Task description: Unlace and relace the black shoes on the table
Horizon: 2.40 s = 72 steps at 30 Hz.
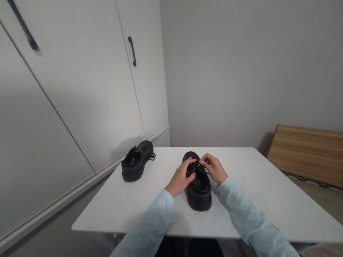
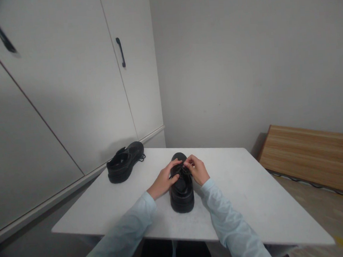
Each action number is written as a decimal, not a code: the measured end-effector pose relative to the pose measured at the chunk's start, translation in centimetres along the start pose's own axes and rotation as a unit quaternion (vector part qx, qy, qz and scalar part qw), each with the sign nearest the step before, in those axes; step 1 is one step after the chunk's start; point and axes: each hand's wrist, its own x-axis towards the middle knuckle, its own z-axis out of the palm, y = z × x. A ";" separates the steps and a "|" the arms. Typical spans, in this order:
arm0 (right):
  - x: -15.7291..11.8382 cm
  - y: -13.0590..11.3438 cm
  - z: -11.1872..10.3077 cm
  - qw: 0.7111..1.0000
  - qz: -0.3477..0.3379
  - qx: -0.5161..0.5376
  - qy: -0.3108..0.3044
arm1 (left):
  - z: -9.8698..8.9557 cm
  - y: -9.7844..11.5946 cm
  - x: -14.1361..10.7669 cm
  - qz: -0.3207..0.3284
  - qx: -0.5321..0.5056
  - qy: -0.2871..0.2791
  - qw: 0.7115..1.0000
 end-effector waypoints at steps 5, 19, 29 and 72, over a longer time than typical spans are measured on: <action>0.1 -0.2 -0.2 0.995 0.036 0.085 -0.033 | 0.0 0.0 0.0 0.002 0.003 0.002 1.000; 0.2 -0.5 -0.5 0.986 0.060 0.153 0.010 | -0.1 0.3 -0.1 -0.010 0.003 0.000 1.000; 0.3 0.0 -0.6 0.987 0.058 0.148 0.038 | -0.2 0.4 -0.1 -0.007 -0.004 0.001 1.000; 0.0 -0.8 -2.3 0.900 -0.094 -0.378 0.195 | -0.3 0.5 -0.2 -0.010 0.000 0.000 1.000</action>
